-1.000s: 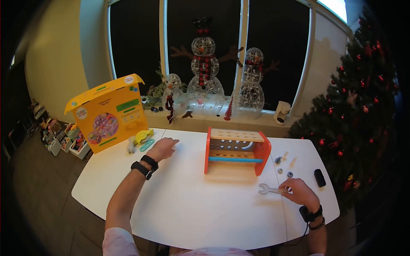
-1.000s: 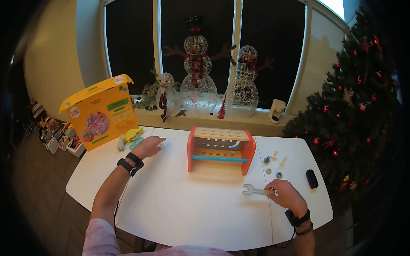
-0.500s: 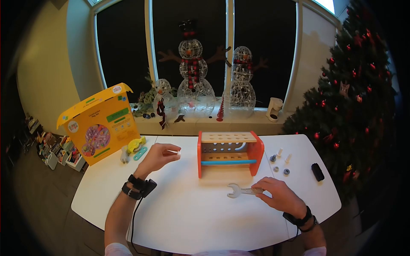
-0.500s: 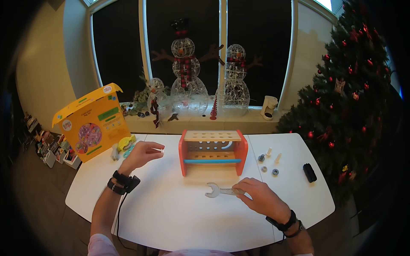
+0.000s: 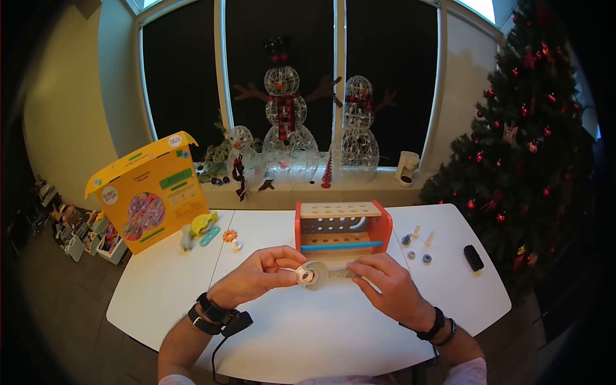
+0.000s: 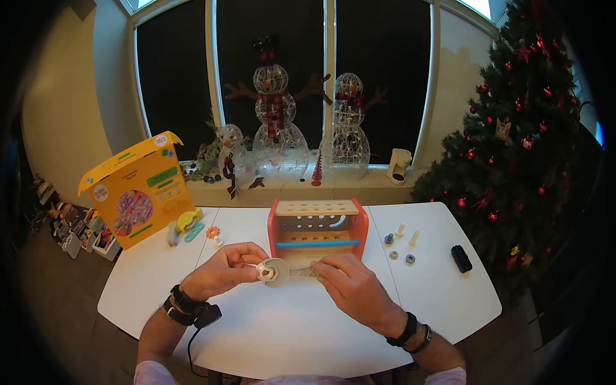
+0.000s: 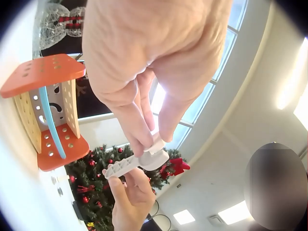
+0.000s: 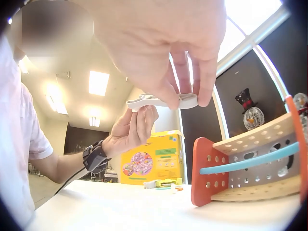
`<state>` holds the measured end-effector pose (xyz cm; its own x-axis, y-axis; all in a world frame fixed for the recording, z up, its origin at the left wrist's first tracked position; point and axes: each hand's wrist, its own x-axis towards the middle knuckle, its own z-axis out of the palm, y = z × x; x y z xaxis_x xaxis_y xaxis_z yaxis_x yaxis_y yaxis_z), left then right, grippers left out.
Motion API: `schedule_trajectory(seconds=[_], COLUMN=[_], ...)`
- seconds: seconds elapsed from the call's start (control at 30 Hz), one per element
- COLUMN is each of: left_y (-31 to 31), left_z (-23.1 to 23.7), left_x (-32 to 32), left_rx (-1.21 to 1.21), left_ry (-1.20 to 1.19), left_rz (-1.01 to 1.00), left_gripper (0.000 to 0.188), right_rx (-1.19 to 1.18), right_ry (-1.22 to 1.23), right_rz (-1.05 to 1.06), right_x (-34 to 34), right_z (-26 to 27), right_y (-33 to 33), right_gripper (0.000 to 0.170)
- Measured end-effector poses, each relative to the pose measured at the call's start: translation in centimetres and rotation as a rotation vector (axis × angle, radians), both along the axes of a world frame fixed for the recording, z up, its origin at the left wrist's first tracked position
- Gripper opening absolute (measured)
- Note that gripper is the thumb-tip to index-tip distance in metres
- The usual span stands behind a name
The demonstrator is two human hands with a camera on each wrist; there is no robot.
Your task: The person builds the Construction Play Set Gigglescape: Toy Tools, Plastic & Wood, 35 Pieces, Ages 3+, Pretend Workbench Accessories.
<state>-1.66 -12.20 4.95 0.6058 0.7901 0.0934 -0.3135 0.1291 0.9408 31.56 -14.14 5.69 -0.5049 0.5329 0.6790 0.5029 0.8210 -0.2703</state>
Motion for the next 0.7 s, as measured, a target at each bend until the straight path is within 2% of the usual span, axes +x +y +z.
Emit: schedule_trajectory(seconds=[0.27,0.33,0.57,0.67,0.7], left_y=[0.3,0.2,-0.2,-0.6,-0.7], left_z=[-1.1,-1.1,-0.6,-0.3,-0.3], left_x=[0.8,0.8,1.0,1.6,1.8], left_rx=[-0.071,-0.084,-0.059,-0.019,-0.006], left_ry=[-0.059,-0.053,0.1,0.159,0.174], left_rz=[0.055,0.069,0.083,0.132,0.158], left_gripper=[0.026,0.025,0.022,0.023,0.025], right_rx=[0.056,0.061,0.083,0.054,-0.036], right_ry=[-0.014,-0.072,-0.074,-0.054,-0.021], right_rz=[-0.004,0.004,0.008,0.011,0.044], right_x=[0.2,0.5,0.7,0.8,0.8], right_z=[-0.1,0.0,-0.3,-0.8,-1.0], right_y=[0.0,0.0,0.3,0.4,0.5], right_gripper=[0.034,0.039,0.041,0.04,0.039])
